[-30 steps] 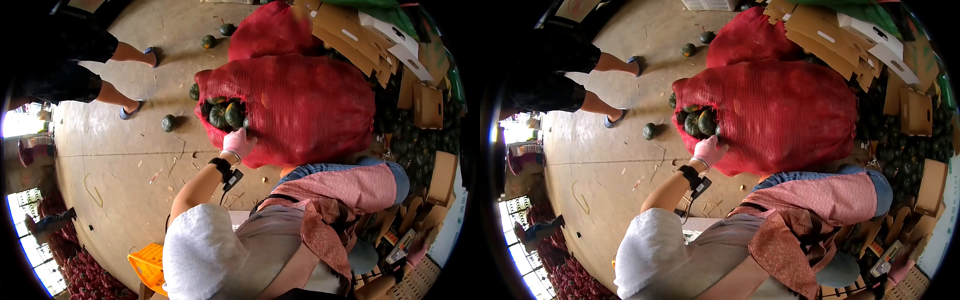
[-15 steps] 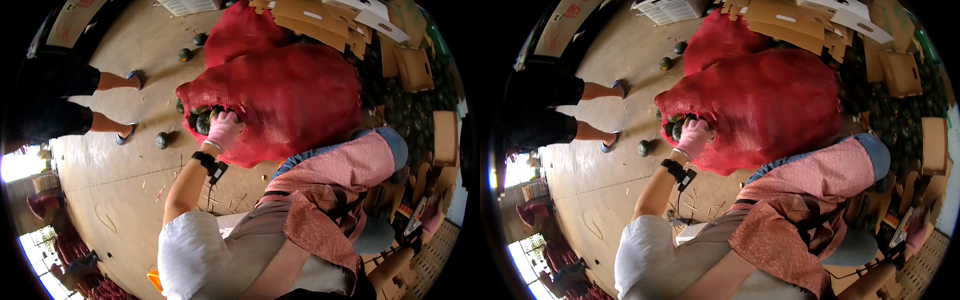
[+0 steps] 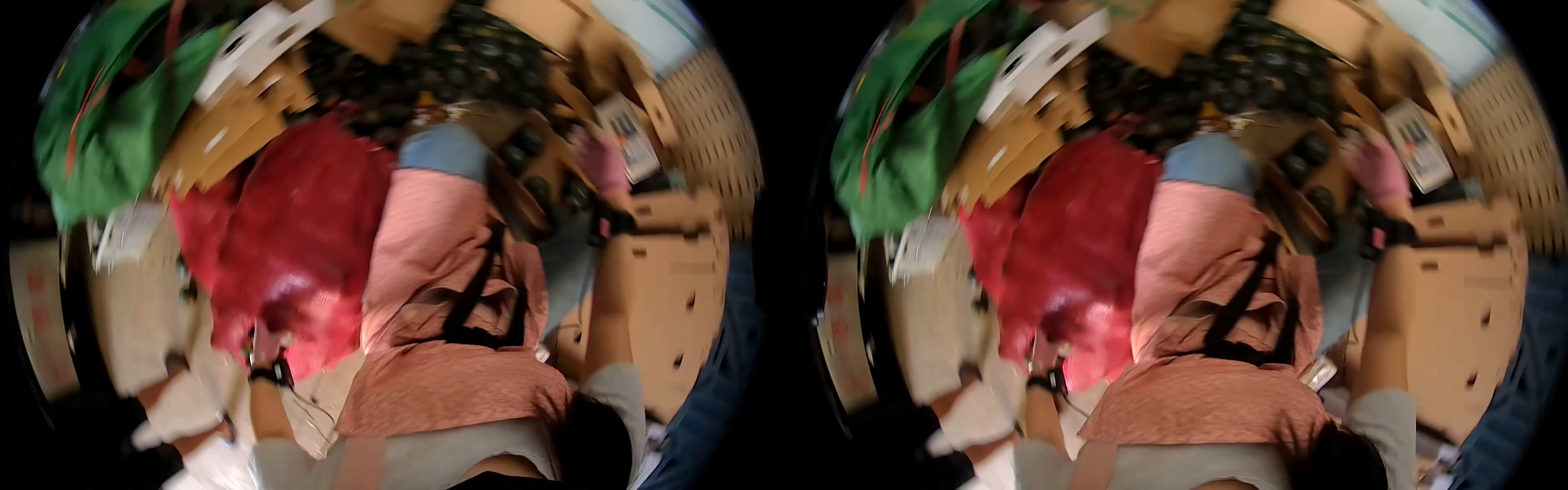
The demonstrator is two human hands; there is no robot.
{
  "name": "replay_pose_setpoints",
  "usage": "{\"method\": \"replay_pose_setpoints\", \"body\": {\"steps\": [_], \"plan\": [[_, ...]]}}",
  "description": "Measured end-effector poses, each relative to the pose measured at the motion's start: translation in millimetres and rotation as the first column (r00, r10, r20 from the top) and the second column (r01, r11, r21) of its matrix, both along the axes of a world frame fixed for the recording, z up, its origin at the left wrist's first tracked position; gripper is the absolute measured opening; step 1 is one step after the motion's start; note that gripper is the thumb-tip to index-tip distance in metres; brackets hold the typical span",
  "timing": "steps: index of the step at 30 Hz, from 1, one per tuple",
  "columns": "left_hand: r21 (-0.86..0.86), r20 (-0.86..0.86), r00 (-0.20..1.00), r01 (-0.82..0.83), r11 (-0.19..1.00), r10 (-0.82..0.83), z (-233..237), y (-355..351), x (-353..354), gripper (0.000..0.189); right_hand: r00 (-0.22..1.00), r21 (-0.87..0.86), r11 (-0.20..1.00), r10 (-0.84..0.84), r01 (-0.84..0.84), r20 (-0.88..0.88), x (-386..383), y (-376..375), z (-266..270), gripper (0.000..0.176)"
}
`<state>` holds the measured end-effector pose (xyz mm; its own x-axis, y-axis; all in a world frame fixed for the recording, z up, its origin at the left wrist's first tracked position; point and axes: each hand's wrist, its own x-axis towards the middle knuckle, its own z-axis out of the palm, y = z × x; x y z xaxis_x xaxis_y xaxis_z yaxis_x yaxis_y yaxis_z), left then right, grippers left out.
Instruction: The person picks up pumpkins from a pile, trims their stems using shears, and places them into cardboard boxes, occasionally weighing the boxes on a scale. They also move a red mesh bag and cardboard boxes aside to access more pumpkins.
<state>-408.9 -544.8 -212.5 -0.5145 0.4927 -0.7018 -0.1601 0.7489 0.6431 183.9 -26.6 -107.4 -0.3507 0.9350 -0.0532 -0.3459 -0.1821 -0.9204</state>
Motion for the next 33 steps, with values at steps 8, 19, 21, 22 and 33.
{"method": "replay_pose_setpoints", "body": {"steps": [8,19,21,22,33], "plan": [[-0.354,-0.551,0.765,0.149,0.923,-0.334,25.3,34.4,39.5,0.061,0.919,-0.447,0.851,-0.37,0.276,-0.137,-18.8,-20.4,-9.9,0.022],[0.225,-0.571,0.806,0.335,0.915,-0.155,205.3,164.5,103.7,0.067,0.897,-0.484,0.767,0.276,-0.422,-0.345,-102.4,-77.6,35.5,0.037],[0.096,-0.941,0.263,0.809,0.58,-0.212,243.8,230.7,143.4,0.063,0.758,-0.445,0.614,0.55,-0.652,-0.351,-127.2,-101.9,61.1,0.05],[0.108,-0.987,0.136,0.954,0.279,-0.083,257.7,262.2,157.7,0.063,0.668,-0.448,0.5,0.612,-0.741,-0.423,-139.2,-112.9,74.6,0.056],[-0.162,-0.986,-0.163,0.986,-0.025,-0.037,241.5,466.7,271.9,0.052,0.706,-0.376,0.926,-0.288,0.033,-0.647,-74.3,-66.1,53.9,0.063]]}}
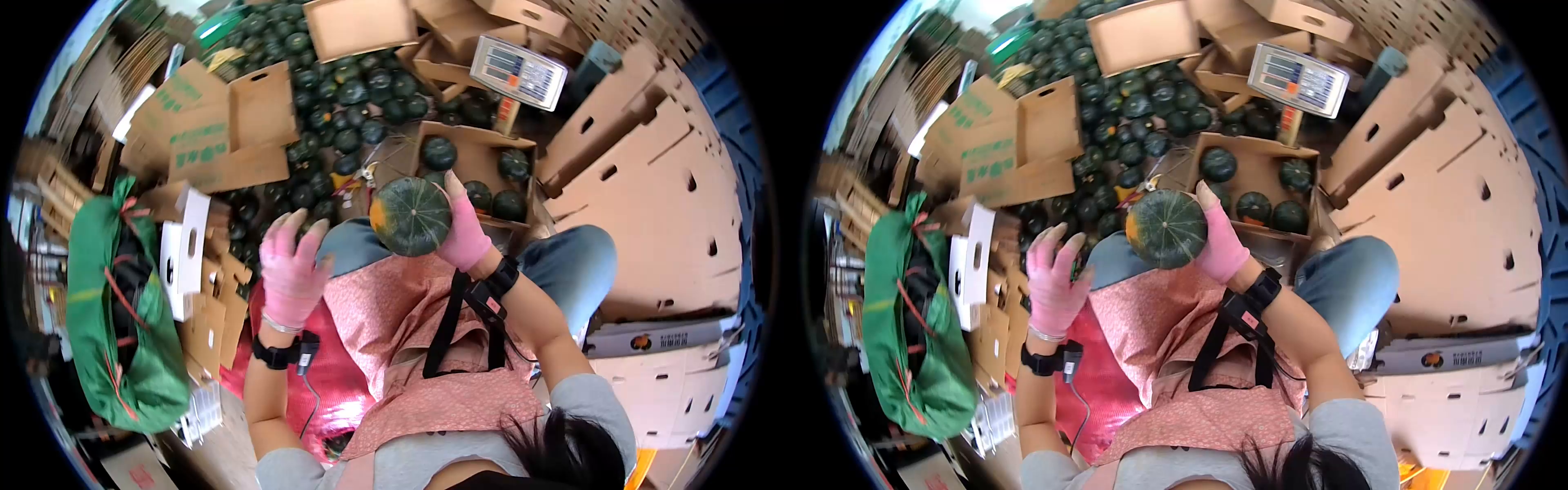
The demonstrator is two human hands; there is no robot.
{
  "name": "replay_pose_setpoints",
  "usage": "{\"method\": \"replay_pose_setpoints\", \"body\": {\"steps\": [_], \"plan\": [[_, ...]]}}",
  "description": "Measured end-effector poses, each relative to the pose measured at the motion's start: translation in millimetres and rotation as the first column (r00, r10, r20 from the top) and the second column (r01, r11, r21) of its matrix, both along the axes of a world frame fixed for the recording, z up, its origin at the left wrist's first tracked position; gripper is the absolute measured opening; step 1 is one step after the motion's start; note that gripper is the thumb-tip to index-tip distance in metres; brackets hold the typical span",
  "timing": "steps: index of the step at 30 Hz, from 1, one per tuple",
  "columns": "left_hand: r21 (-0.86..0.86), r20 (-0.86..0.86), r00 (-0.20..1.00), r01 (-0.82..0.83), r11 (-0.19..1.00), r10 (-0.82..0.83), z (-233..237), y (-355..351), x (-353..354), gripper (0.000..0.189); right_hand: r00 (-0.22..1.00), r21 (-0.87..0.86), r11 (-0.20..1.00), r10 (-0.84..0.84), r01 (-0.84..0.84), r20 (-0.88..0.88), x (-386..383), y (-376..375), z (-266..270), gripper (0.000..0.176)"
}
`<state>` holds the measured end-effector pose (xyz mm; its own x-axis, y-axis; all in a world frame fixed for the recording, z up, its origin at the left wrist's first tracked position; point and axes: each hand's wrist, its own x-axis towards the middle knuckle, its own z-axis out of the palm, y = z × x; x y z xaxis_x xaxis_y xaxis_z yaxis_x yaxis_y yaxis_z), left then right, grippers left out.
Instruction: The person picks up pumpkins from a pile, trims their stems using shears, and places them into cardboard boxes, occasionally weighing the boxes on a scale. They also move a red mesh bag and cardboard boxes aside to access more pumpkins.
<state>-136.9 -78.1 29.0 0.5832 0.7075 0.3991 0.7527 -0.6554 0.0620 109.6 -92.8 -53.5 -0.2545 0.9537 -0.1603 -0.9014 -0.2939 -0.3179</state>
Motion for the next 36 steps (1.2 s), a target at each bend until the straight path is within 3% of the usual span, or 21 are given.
{"method": "replay_pose_setpoints", "body": {"steps": [2,7,11,13,15,17,19,21,22,23,25,26,27,29,30,31,33,34,35,36], "plan": [[-0.05,-0.096,0.995,0.02,0.999,-0.024,-2.7,31.0,-1.7,0.049,0.995,-0.086,0.992,-0.096,0.093,-0.028,20.5,16.7,-8.9,0.069],[-0.164,-0.174,0.985,-0.014,0.986,-0.014,-32.2,105.1,-20.1,0.046,0.972,-0.093,0.968,-0.233,0.232,0.004,63.4,54.8,-41.2,0.074],[-0.252,-0.225,0.973,-0.01,0.968,-0.049,-74.7,156.5,-24.5,0.046,0.949,-0.028,0.949,-0.314,0.315,0.035,92.7,84.8,-90.1,0.062],[-0.371,-0.226,0.971,-0.013,0.928,-0.077,-106.0,179.0,-23.2,0.047,0.912,0.092,0.932,-0.363,0.352,0.192,106.3,100.3,-108.1,0.057],[-0.457,-0.205,0.972,0.005,0.889,-0.111,-138.6,197.8,-17.2,0.047,0.911,0.029,0.936,-0.348,0.351,0.222,123.0,118.3,-126.8,0.057],[-0.531,-0.2,0.966,0.032,0.847,-0.162,-170.9,218.6,-17.5,0.046,0.771,-0.077,0.907,-0.304,0.414,0.56,135.5,136.3,-155.5,0.062],[-0.624,-0.28,0.94,-0.023,0.781,-0.196,-197.3,232.4,-22.7,0.046,0.721,-0.128,0.863,-0.317,0.489,0.616,147.4,161.3,-194.2,0.067],[-0.641,-0.286,0.934,-0.022,0.767,-0.213,-213.6,239.2,-24.0,0.046,0.671,-0.432,0.615,-0.223,0.659,0.707,152.4,184.0,-208.8,0.068],[-0.675,-0.295,0.933,-0.051,0.736,-0.206,-220.5,239.7,-24.7,0.045,0.602,-0.427,0.54,-0.196,0.725,0.775,155.9,194.8,-235.0,0.07],[-0.707,-0.304,0.932,-0.08,0.703,-0.2,-224.8,238.3,-26.2,0.045,0.601,-0.429,0.539,-0.19,0.725,0.776,157.4,194.4,-257.0,0.07],[-0.705,-0.319,0.926,-0.087,0.704,-0.205,-225.6,236.4,-29.0,0.044,0.408,-0.165,0.68,-0.212,0.714,0.888,157.1,198.2,-272.1,0.053],[-0.732,-0.302,0.933,-0.096,0.674,-0.195,-226.3,236.7,-32.0,0.044,0.386,-0.082,0.722,-0.267,0.687,0.883,156.5,198.1,-278.5,0.04],[-0.759,-0.285,0.94,-0.103,0.643,-0.185,-226.2,236.8,-34.0,0.044,0.385,-0.079,0.72,-0.271,0.689,0.882,162.7,191.9,-297.8,0.04],[-0.754,-0.303,0.934,-0.115,0.647,-0.188,-224.3,234.5,-39.7,0.044,-0.026,0.092,0.874,-0.091,0.477,0.996,181.2,170.5,-342.6,0.026],[-0.744,-0.32,0.93,-0.127,0.656,-0.183,-226.8,230.2,-48.1,0.044,-0.223,0.071,0.93,0.012,0.359,0.975,179.9,158.3,-306.6,0.017],[-0.734,-0.336,0.925,-0.14,0.664,-0.177,-226.1,225.4,-54.2,0.044,0.496,-0.177,0.745,-0.228,0.643,0.838,170.1,155.9,-290.4,0.015],[-0.724,-0.346,0.924,-0.153,0.673,-0.161,-211.9,212.7,-56.4,0.044,0.54,0.123,0.731,-0.596,0.671,0.594,172.5,117.9,-285.9,0.018],[-0.712,-0.348,0.926,-0.163,0.683,-0.142,-207.3,206.8,-56.5,0.043,0.319,0.14,0.735,-0.447,0.663,0.836,172.1,105.8,-267.7,0.019],[-0.706,-0.343,0.929,-0.156,0.691,-0.142,-203.5,199.9,-59.1,0.043,0.053,0.152,0.74,-0.245,0.655,0.968,171.1,95.7,-230.0,0.02],[-0.699,-0.332,0.936,-0.157,0.697,-0.122,-200.6,193.9,-61.5,0.045,-0.573,0.126,0.86,0.213,0.494,0.791,171.5,88.8,-184.1,0.018]]}}
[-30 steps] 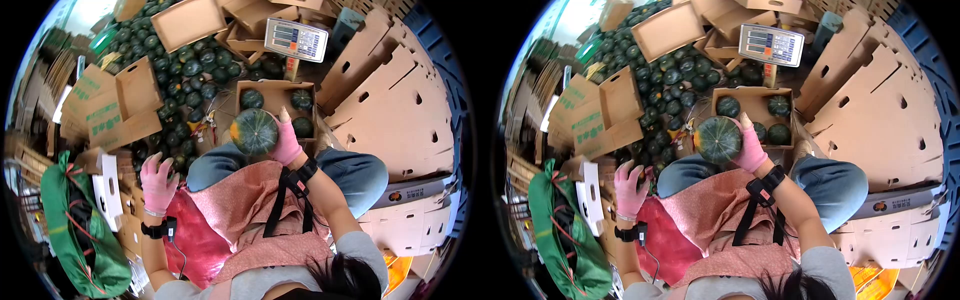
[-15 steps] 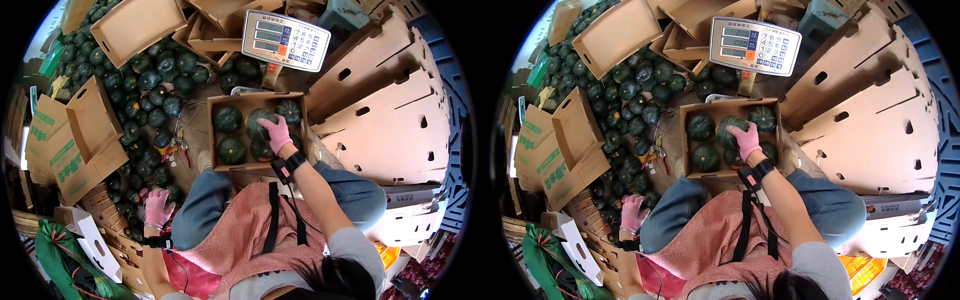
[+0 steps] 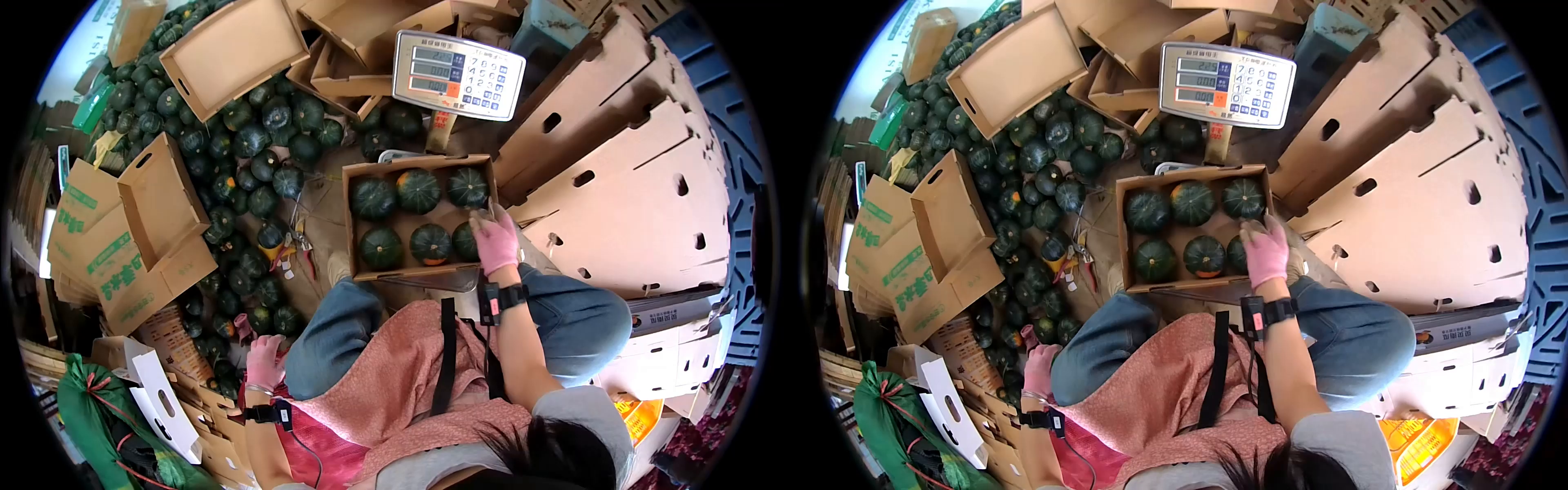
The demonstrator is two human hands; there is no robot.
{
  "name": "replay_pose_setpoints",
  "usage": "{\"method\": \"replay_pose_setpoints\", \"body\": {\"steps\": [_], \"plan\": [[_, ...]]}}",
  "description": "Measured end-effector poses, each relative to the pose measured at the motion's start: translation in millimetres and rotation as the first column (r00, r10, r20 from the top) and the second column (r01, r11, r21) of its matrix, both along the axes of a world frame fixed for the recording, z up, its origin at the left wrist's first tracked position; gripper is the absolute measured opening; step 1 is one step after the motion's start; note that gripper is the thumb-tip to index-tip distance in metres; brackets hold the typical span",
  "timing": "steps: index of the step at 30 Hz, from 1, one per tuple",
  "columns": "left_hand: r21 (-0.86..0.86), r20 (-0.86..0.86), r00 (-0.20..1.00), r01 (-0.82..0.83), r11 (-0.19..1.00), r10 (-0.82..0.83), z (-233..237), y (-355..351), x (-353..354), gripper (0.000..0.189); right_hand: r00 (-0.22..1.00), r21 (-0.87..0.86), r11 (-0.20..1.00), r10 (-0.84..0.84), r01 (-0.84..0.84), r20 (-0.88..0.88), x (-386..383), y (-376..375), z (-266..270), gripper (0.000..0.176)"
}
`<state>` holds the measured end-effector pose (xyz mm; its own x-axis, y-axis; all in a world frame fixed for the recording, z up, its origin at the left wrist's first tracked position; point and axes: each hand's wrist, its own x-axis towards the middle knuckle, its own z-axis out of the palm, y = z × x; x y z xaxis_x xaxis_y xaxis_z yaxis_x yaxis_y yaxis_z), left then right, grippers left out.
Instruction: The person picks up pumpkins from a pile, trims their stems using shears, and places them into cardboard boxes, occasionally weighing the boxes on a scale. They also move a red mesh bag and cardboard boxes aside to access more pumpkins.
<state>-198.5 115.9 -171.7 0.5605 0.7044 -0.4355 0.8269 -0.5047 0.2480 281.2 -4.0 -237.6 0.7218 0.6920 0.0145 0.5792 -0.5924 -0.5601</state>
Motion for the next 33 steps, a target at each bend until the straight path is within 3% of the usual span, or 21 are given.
{"method": "replay_pose_setpoints", "body": {"steps": [1,2,3,4,5,8,13,15,17,19,22,24,25,29,30,33], "plan": [[0.013,0.015,1.0,-0.017,1.0,0.017,4.3,-7.1,-2.4,0.046,0.961,0.288,0.949,-0.05,0.131,-0.271,7.3,-16.2,-18.5,0.051],[0.032,0.026,1.0,-0.012,0.999,0.011,9.6,-14.0,-5.5,0.046,0.776,0.5,0.761,-0.007,0.414,-0.631,22.3,-29.8,-35.7,0.049],[0.015,-0.01,1.0,-0.008,1.0,0.008,14.9,-22.5,-9.4,0.048,0.49,0.513,0.494,0.189,0.702,-0.851,34.1,-40.0,-43.2,0.047],[-0.003,-0.046,0.999,-0.006,1.0,0.005,20.1,-30.7,-13.2,0.05,0.35,0.415,0.316,0.242,0.853,-0.905,33.8,-42.0,2.9,0.045],[0.013,-0.038,0.999,-0.005,1.0,0.006,26.9,-41.6,-19.5,0.05,0.357,0.426,0.309,0.256,0.85,-0.898,37.5,-48.4,27.3,0.045],[-0.136,0.001,0.999,-0.04,0.99,0.041,67.0,-70.2,-15.5,0.05,0.324,0.39,0.116,0.373,0.913,-0.869,49.2,-69.9,74.0,0.04],[-0.014,-0.073,0.996,-0.054,0.998,0.052,130.0,-125.4,15.4,0.044,0.394,0.458,0.06,0.417,0.887,-0.819,47.7,-100.2,110.0,0.039],[0.024,-0.018,0.994,-0.111,0.994,0.111,141.9,-142.2,21.9,0.041,0.396,0.449,0.051,0.388,0.892,-0.832,44.5,-106.4,114.2,0.038],[0.11,0.011,0.998,-0.067,0.992,0.067,149.9,-153.6,25.2,0.036,0.368,0.422,0.064,0.382,0.905,-0.848,44.1,-112.7,111.3,0.038],[0.168,0.157,0.975,-0.186,0.968,0.16,154.2,-160.2,25.9,0.035,0.335,0.39,0.084,0.367,0.917,-0.868,43.7,-119.2,110.0,0.038],[0.294,0.196,0.969,-0.204,0.934,0.15,158.2,-165.6,26.5,0.029,0.3,0.346,0.077,0.347,0.935,-0.889,45.2,-125.2,102.9,0.036],[0.382,0.243,0.96,-0.227,0.896,0.14,158.2,-167.1,27.4,0.024,0.387,0.438,0.057,0.376,0.897,-0.842,46.7,-125.3,93.4,0.034],[0.413,0.238,0.963,-0.216,0.885,0.124,156.0,-166.7,24.7,0.023,0.376,0.43,0.076,0.369,0.9,-0.85,46.5,-125.1,87.2,0.034],[0.351,0.065,0.971,-0.237,0.906,0.229,153.7,-156.1,10.5,0.021,0.415,0.471,0.114,0.323,0.875,-0.85,40.7,-101.8,75.6,0.036],[0.35,0.025,0.968,-0.242,0.905,0.249,147.9,-151.0,4.4,0.021,0.437,0.516,0.141,0.375,0.845,-0.818,39.2,-91.2,70.7,0.037],[0.291,0.022,0.959,-0.276,0.916,0.282,122.8,-136.3,-5.8,0.019,0.453,0.539,0.219,0.342,0.813,-0.823,36.7,-76.6,62.5,0.039]]}}
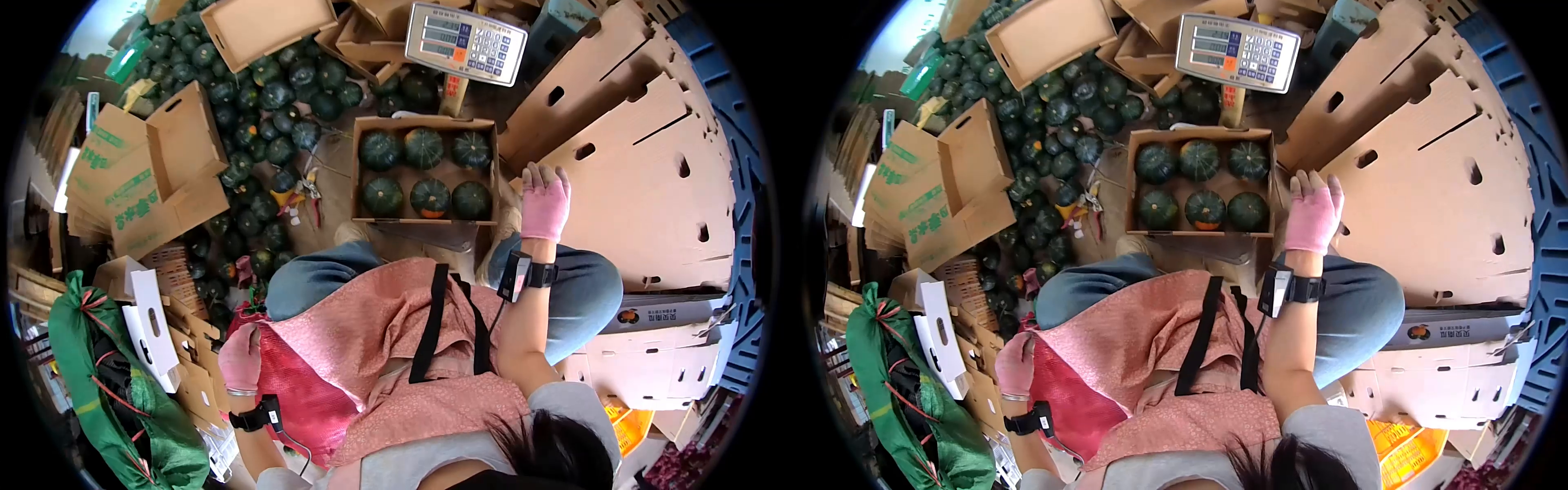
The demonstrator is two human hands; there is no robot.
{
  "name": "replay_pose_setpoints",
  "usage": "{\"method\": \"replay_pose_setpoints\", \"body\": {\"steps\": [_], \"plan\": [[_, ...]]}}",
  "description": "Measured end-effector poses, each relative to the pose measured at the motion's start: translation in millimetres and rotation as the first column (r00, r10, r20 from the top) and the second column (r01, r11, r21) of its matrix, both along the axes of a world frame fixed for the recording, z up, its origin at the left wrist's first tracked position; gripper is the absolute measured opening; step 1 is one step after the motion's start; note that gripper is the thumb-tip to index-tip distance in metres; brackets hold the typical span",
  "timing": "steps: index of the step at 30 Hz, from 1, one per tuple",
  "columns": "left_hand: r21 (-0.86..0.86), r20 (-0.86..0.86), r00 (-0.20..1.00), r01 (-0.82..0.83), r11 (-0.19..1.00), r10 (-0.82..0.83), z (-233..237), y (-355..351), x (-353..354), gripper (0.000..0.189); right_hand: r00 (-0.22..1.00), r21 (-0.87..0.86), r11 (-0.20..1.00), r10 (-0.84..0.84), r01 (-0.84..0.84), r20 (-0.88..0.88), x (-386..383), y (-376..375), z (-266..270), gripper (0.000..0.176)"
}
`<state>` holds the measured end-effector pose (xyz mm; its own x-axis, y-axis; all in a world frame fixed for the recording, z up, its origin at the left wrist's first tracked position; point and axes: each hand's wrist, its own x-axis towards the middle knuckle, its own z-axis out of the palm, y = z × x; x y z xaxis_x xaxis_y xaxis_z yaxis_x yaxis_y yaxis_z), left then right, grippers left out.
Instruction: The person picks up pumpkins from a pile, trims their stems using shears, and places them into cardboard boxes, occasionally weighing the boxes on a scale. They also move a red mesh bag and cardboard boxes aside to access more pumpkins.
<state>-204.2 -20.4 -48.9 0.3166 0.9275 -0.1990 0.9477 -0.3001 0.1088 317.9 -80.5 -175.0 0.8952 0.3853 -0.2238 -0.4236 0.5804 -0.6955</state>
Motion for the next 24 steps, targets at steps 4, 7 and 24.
{"method": "replay_pose_setpoints", "body": {"steps": [4,7,24], "plan": [[-0.106,0.015,0.999,0.04,0.994,-0.038,-30.7,24.1,-6.9,0.017,0.999,-0.103,0.995,-0.001,0.005,0.038,11.1,18.4,-9.9,0.042],[-0.205,0.09,0.996,0.044,0.978,-0.026,-69.5,50.3,-21.7,0.017,0.998,-0.148,0.989,0.02,-0.012,0.056,21.8,22.2,-28.2,0.043],[-0.413,0.219,0.969,0.195,0.89,-0.111,-148.8,122.4,4.9,0.023,0.659,-0.585,0.511,0.751,-0.629,-0.053,-23.8,142.3,-159.2,0.041]]}}
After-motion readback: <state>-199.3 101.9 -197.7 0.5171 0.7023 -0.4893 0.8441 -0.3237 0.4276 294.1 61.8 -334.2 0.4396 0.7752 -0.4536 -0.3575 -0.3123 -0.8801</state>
